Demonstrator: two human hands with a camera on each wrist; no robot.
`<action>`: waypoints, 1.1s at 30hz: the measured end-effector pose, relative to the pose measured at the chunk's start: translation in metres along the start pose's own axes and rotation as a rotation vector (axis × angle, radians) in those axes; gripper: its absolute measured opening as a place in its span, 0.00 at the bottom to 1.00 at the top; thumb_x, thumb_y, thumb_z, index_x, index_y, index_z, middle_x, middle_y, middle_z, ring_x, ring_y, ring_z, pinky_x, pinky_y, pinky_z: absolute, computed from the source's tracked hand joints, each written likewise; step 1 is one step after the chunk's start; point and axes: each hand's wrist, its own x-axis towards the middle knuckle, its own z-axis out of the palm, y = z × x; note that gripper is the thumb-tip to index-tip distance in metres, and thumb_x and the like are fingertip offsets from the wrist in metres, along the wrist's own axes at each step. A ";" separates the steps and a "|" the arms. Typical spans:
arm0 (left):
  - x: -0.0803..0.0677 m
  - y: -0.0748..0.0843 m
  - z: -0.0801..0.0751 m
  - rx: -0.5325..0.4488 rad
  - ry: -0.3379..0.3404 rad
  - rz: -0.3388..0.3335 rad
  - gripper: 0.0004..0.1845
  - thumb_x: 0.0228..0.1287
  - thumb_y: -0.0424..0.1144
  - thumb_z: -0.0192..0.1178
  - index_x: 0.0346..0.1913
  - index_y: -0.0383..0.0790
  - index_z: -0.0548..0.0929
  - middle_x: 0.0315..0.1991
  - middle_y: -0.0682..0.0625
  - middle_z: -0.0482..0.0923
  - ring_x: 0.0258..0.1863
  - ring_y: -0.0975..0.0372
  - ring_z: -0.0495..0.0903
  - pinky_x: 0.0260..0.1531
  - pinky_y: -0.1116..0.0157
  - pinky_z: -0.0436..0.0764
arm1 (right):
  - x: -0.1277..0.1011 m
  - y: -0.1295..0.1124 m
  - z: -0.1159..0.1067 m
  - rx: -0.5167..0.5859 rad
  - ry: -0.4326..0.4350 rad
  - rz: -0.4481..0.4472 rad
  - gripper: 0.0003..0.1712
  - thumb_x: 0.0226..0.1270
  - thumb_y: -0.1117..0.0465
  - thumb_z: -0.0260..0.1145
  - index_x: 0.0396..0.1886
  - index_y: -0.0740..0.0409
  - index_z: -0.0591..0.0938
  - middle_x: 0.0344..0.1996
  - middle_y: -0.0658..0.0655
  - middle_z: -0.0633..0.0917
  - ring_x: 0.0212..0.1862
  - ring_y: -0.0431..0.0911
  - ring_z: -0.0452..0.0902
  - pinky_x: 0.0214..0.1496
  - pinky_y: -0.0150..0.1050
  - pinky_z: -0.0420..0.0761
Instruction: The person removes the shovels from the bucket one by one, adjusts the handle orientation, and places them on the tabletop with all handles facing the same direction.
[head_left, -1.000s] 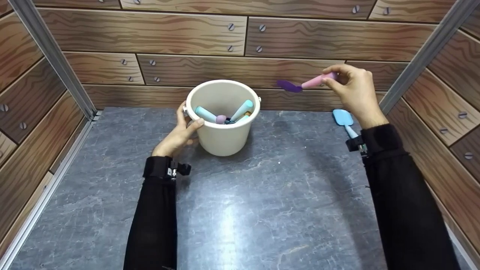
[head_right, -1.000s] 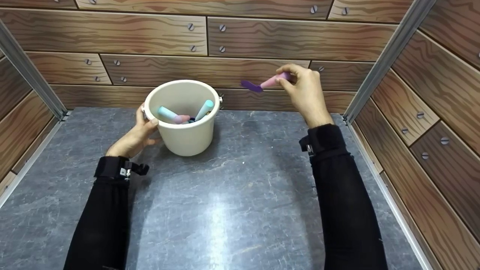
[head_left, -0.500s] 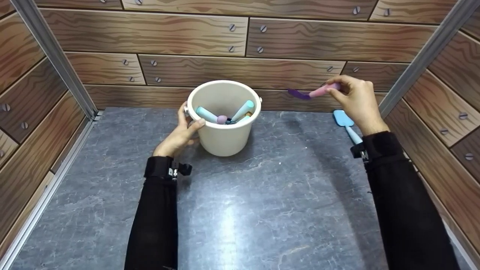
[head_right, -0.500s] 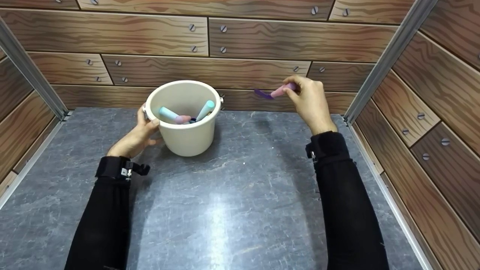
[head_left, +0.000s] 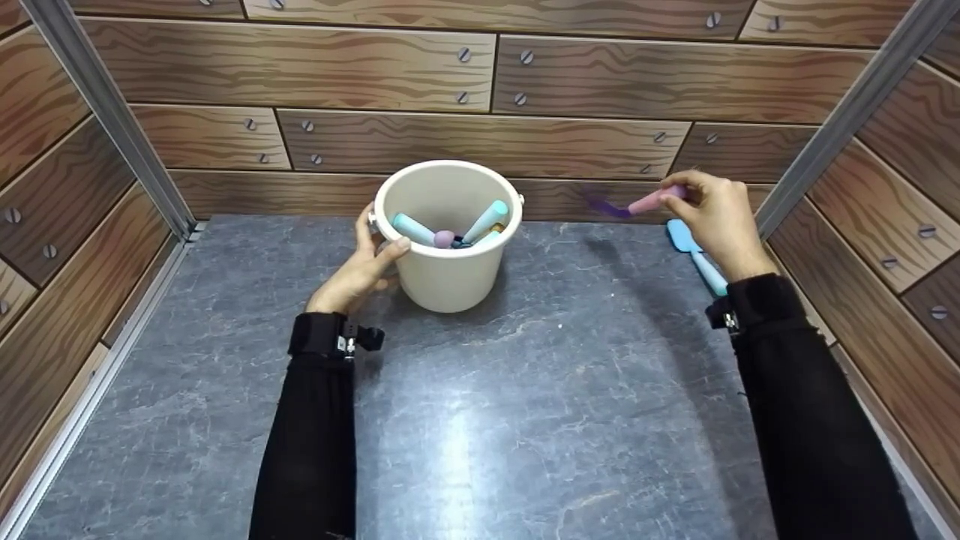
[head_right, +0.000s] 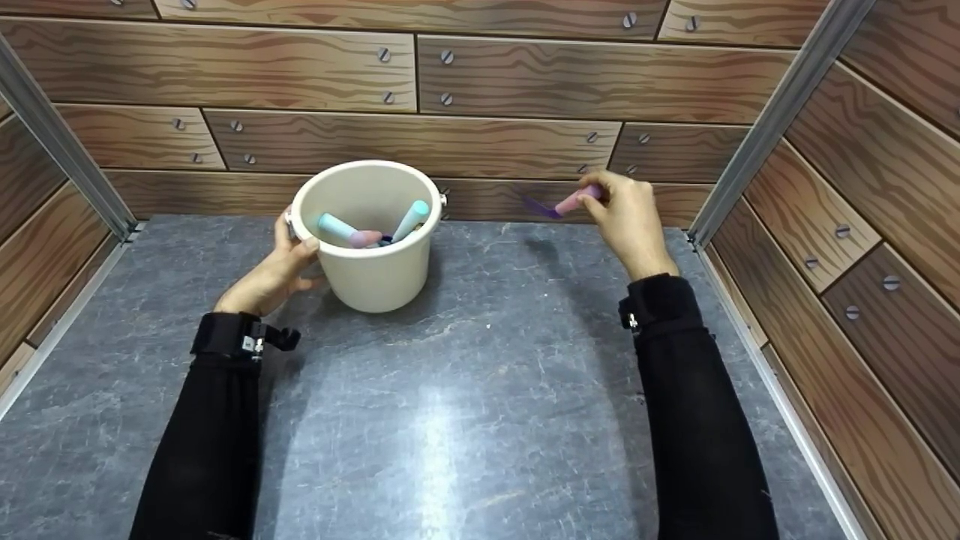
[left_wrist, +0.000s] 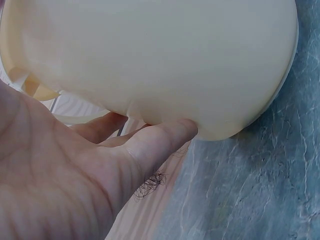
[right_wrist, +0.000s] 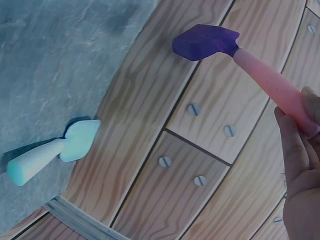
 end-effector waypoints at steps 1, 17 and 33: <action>0.000 0.000 0.000 -0.003 0.000 0.001 0.67 0.79 0.61 0.72 0.96 0.66 0.27 1.00 0.40 0.30 0.99 0.38 0.46 0.88 0.19 0.59 | -0.001 0.003 0.001 -0.005 -0.002 -0.001 0.14 0.87 0.59 0.76 0.62 0.61 0.95 0.51 0.67 0.98 0.34 0.36 0.77 0.36 0.20 0.69; 0.001 0.001 0.002 0.002 0.002 -0.006 0.63 0.81 0.57 0.69 0.96 0.66 0.27 1.00 0.40 0.30 0.98 0.37 0.48 0.88 0.20 0.60 | -0.013 0.038 0.004 -0.046 -0.032 0.026 0.14 0.87 0.62 0.75 0.62 0.65 0.94 0.51 0.71 0.97 0.27 0.30 0.72 0.32 0.22 0.67; 0.001 0.000 0.000 0.004 -0.003 0.001 0.62 0.82 0.57 0.67 0.96 0.65 0.27 1.00 0.38 0.28 0.98 0.34 0.46 0.88 0.19 0.59 | -0.024 0.060 0.000 -0.082 -0.077 0.082 0.14 0.90 0.63 0.71 0.64 0.67 0.92 0.51 0.72 0.97 0.26 0.43 0.72 0.26 0.28 0.66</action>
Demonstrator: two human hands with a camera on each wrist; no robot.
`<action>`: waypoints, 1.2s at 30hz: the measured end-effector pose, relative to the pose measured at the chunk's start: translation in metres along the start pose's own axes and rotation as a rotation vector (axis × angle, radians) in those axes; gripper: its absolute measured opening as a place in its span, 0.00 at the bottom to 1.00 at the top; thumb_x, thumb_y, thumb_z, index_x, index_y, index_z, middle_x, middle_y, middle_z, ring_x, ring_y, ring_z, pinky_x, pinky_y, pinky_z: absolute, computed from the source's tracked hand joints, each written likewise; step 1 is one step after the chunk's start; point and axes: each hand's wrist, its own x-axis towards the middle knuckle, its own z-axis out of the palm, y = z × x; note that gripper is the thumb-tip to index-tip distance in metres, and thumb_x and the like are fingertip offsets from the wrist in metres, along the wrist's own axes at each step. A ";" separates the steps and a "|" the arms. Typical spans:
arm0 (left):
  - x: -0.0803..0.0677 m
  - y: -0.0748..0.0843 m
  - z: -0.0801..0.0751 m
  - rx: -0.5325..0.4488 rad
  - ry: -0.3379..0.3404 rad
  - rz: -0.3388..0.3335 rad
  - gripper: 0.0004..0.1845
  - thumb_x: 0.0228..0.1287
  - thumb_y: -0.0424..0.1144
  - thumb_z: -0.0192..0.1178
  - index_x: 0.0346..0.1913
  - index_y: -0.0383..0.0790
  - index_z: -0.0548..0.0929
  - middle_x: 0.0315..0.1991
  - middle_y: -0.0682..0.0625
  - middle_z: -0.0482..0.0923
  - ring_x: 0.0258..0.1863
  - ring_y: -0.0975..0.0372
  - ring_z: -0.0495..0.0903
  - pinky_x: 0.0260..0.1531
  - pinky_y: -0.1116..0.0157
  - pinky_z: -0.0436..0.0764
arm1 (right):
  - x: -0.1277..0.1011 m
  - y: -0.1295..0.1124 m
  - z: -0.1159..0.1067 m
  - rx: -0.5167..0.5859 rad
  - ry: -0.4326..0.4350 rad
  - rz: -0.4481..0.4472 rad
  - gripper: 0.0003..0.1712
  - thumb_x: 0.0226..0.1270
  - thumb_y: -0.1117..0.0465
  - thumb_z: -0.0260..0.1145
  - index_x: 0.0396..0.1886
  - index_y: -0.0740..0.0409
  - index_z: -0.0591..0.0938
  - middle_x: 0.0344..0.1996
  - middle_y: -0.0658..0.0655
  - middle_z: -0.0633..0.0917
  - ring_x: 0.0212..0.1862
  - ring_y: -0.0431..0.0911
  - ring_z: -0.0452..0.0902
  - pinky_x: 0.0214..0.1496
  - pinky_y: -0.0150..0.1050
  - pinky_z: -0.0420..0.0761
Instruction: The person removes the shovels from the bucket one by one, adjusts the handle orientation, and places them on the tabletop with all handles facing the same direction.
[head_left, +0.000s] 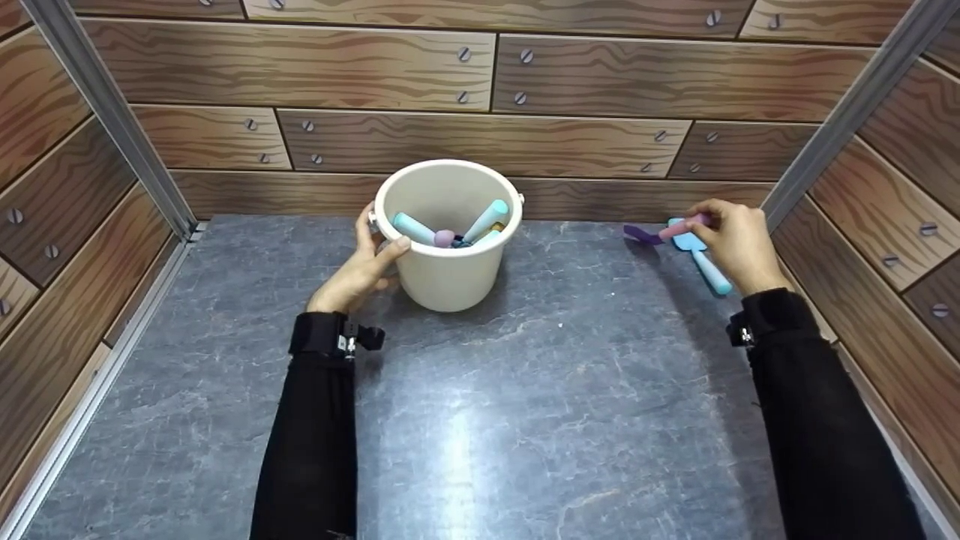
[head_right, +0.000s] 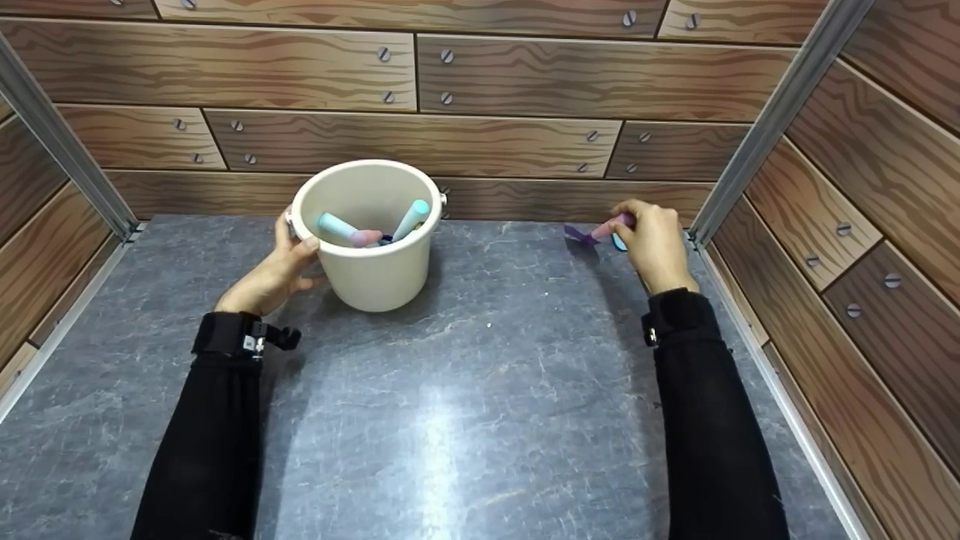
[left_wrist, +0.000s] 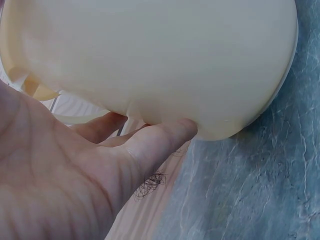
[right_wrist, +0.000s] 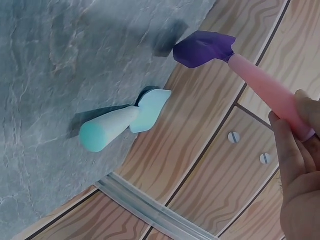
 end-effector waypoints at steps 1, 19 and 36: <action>0.000 0.000 0.000 0.002 0.002 0.001 0.62 0.82 0.56 0.66 0.96 0.65 0.27 1.00 0.38 0.29 0.98 0.34 0.46 0.88 0.19 0.59 | 0.000 0.001 0.000 -0.007 0.006 -0.005 0.14 0.90 0.63 0.72 0.63 0.67 0.93 0.50 0.72 0.97 0.27 0.44 0.73 0.27 0.28 0.66; -0.002 0.001 -0.001 0.027 0.007 -0.010 0.64 0.80 0.62 0.68 0.95 0.67 0.27 1.00 0.41 0.29 0.98 0.36 0.46 0.86 0.16 0.58 | -0.002 0.011 0.016 -0.158 0.000 -0.093 0.08 0.82 0.70 0.76 0.53 0.73 0.94 0.46 0.76 0.96 0.43 0.72 0.91 0.49 0.68 0.88; -0.001 0.000 -0.001 0.027 0.012 -0.007 0.64 0.80 0.62 0.69 0.95 0.67 0.28 1.00 0.41 0.31 0.98 0.37 0.48 0.87 0.18 0.60 | -0.008 0.020 0.040 -0.181 -0.133 -0.124 0.12 0.88 0.64 0.72 0.50 0.70 0.96 0.45 0.77 0.96 0.51 0.80 0.93 0.57 0.77 0.90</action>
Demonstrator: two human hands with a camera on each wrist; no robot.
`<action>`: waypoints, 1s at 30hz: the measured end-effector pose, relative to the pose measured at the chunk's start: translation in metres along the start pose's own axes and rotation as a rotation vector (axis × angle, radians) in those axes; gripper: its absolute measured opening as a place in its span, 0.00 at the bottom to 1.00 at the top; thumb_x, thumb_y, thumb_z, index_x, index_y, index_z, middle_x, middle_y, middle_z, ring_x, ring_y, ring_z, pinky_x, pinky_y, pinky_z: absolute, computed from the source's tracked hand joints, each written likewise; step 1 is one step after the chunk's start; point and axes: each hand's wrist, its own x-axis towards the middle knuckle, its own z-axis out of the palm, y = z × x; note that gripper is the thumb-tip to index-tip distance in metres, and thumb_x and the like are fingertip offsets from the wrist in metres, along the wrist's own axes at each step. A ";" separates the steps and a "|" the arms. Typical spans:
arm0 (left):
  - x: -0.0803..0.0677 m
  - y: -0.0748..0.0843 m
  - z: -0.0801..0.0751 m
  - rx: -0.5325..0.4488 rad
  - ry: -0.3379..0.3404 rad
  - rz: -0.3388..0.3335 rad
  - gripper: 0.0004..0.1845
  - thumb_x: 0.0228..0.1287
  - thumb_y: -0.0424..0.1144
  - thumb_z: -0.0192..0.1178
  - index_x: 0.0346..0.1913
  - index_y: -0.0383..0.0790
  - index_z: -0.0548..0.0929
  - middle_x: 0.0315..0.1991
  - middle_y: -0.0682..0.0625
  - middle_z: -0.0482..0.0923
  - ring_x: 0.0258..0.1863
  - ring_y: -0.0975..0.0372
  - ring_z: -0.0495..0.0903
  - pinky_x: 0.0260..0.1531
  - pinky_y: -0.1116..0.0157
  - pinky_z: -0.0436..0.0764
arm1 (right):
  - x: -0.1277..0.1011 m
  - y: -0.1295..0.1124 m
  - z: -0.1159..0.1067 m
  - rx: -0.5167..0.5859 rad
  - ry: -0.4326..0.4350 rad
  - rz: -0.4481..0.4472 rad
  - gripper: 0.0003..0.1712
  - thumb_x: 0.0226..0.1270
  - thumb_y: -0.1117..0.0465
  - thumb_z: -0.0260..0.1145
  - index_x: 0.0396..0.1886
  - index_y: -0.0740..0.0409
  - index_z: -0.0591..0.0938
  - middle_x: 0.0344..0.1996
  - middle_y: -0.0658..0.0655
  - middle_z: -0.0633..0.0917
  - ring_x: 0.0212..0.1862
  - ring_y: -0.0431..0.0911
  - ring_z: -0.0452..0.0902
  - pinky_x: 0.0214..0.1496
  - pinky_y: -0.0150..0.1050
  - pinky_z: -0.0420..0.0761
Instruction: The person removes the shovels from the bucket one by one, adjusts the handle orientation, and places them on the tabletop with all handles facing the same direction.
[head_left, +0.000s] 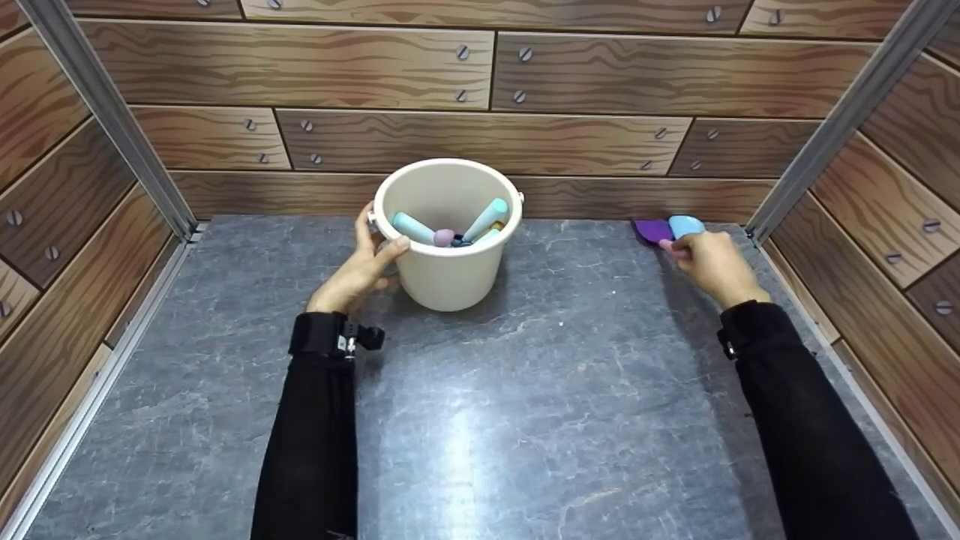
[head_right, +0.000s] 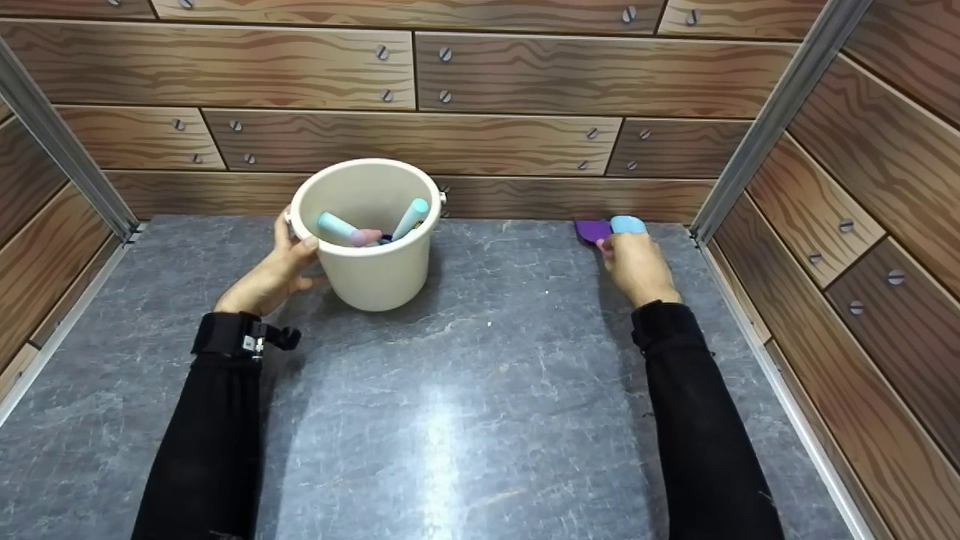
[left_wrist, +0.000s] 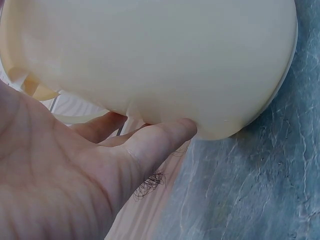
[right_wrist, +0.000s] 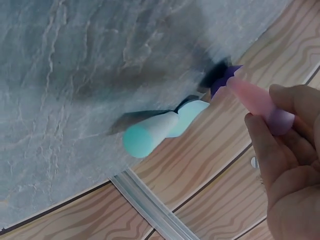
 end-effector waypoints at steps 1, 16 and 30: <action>0.000 0.000 0.000 0.002 0.001 -0.001 0.65 0.80 0.62 0.69 0.95 0.67 0.27 1.00 0.41 0.31 0.98 0.37 0.48 0.87 0.18 0.61 | 0.000 0.000 0.001 0.002 -0.009 0.004 0.13 0.89 0.63 0.71 0.51 0.70 0.96 0.45 0.76 0.96 0.52 0.80 0.94 0.57 0.77 0.90; 0.000 0.001 0.002 -0.020 0.011 -0.003 0.61 0.82 0.55 0.67 0.96 0.65 0.29 0.99 0.37 0.33 0.98 0.35 0.47 0.88 0.18 0.58 | -0.009 0.005 0.013 -0.025 -0.170 0.041 0.12 0.73 0.70 0.73 0.29 0.62 0.81 0.27 0.62 0.83 0.36 0.66 0.83 0.46 0.75 0.85; 0.000 0.000 0.002 -0.037 0.008 0.001 0.62 0.81 0.56 0.68 0.96 0.65 0.29 1.00 0.38 0.31 0.98 0.36 0.46 0.88 0.18 0.57 | -0.012 0.009 0.015 -0.024 -0.261 0.059 0.15 0.75 0.64 0.79 0.32 0.64 0.81 0.26 0.60 0.83 0.36 0.63 0.84 0.48 0.72 0.86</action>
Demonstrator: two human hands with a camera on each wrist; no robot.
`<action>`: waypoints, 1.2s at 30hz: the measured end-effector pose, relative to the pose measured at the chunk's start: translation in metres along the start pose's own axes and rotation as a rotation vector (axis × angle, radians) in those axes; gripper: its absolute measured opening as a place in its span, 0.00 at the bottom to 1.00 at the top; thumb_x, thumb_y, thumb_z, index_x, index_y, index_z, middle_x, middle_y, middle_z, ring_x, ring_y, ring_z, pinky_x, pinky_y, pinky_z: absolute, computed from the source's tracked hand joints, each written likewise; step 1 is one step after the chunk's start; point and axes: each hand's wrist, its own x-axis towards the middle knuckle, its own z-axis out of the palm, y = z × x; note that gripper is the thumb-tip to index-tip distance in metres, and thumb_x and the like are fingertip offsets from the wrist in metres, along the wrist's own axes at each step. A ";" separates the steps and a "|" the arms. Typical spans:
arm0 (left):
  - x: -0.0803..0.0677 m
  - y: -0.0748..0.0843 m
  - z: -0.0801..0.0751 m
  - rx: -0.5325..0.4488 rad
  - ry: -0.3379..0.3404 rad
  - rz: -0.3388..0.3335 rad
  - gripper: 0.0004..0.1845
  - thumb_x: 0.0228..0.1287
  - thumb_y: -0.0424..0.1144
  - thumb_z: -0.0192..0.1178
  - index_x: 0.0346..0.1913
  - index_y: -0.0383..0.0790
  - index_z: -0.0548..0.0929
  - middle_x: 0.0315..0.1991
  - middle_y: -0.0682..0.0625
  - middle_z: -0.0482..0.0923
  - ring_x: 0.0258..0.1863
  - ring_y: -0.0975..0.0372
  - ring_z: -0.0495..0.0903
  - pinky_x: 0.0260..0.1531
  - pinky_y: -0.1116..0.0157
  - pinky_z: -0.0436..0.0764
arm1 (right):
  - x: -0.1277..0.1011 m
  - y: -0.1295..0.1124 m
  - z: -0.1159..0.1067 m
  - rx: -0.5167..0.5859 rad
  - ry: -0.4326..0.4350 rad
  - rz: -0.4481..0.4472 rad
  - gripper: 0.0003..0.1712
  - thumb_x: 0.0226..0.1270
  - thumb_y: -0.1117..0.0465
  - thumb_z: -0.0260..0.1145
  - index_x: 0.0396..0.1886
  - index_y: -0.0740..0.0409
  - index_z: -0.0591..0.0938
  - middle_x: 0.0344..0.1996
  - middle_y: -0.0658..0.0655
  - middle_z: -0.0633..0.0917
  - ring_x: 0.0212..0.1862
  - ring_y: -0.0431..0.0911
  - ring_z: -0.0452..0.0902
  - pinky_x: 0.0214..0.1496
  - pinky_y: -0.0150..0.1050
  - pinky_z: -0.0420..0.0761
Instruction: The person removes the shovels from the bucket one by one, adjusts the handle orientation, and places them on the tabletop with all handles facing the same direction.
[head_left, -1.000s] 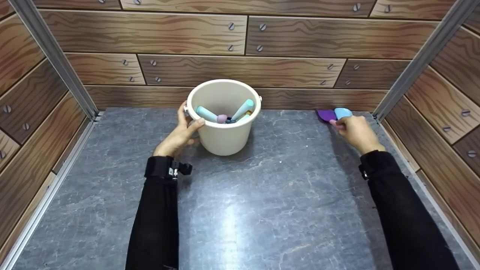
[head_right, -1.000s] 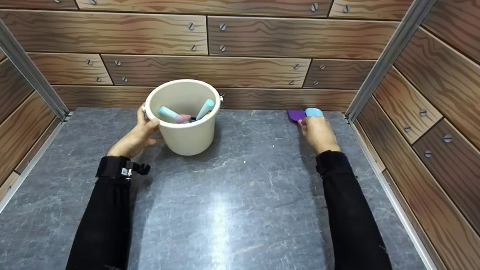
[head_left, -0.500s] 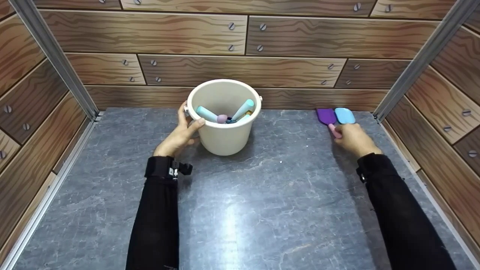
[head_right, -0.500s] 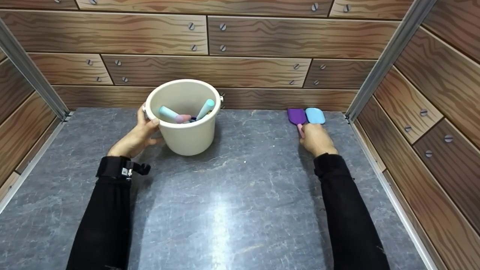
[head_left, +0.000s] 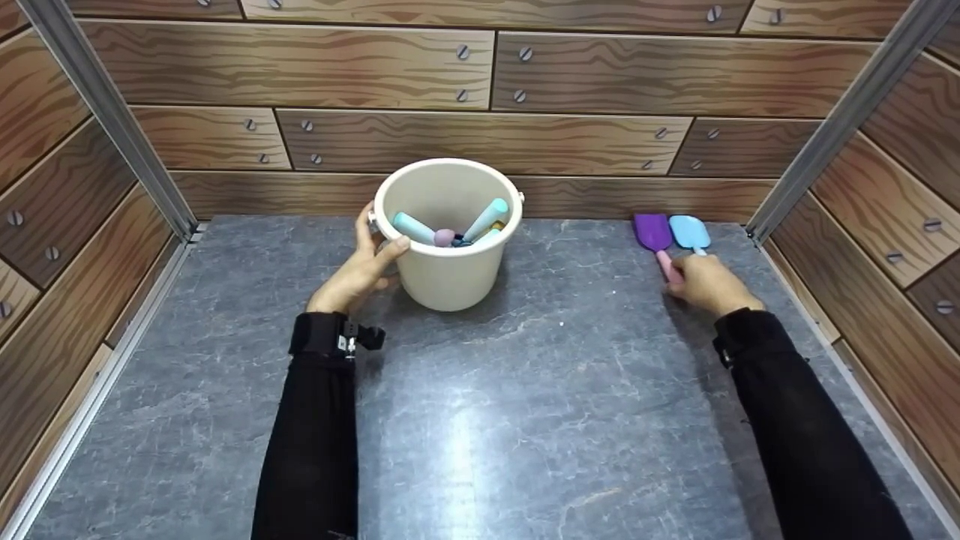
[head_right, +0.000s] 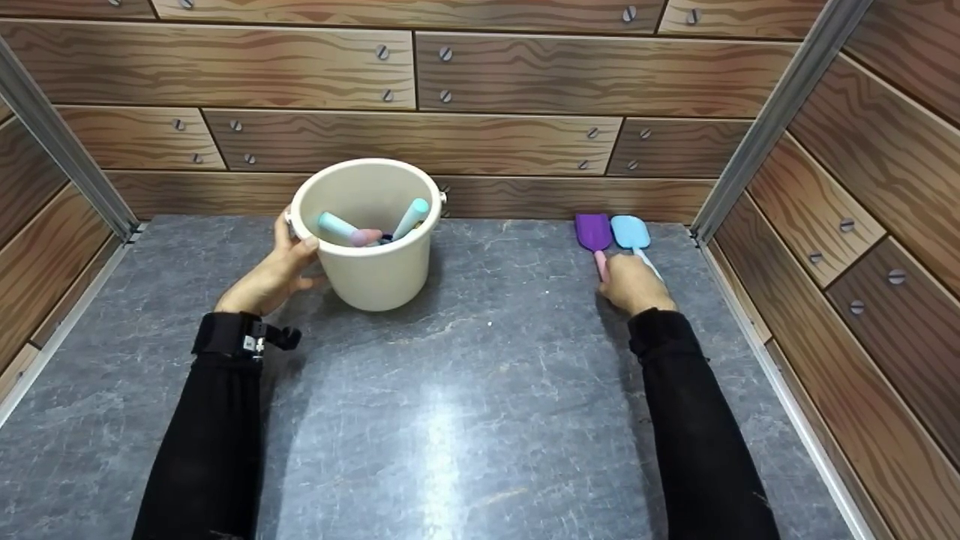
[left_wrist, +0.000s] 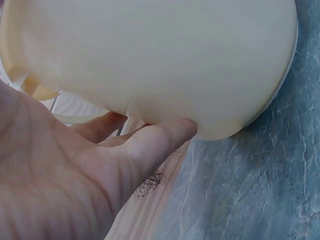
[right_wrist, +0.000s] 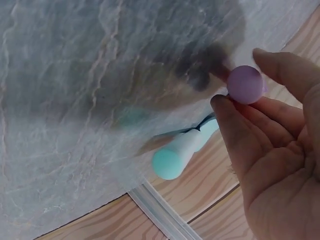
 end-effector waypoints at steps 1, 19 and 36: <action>0.000 0.000 0.000 -0.002 0.001 0.001 0.62 0.81 0.57 0.68 0.96 0.65 0.29 1.00 0.38 0.30 0.98 0.36 0.45 0.88 0.18 0.56 | 0.000 -0.001 -0.001 -0.003 0.010 -0.002 0.17 0.80 0.62 0.76 0.31 0.64 0.81 0.26 0.60 0.83 0.36 0.63 0.84 0.48 0.72 0.86; 0.001 0.001 0.000 0.025 0.000 -0.016 0.62 0.81 0.57 0.67 0.95 0.66 0.27 1.00 0.38 0.30 0.98 0.34 0.47 0.87 0.17 0.58 | 0.016 -0.044 -0.025 -0.001 0.160 0.020 0.34 0.92 0.55 0.65 0.84 0.74 0.77 0.80 0.80 0.80 0.83 0.78 0.75 0.89 0.74 0.72; 0.000 0.001 0.000 0.035 0.003 -0.012 0.61 0.82 0.55 0.65 0.96 0.66 0.28 1.00 0.38 0.33 0.97 0.35 0.50 0.87 0.18 0.62 | 0.029 -0.098 -0.042 -0.031 0.237 -0.095 0.36 0.87 0.52 0.69 0.85 0.68 0.78 0.81 0.75 0.81 0.83 0.73 0.78 0.88 0.70 0.76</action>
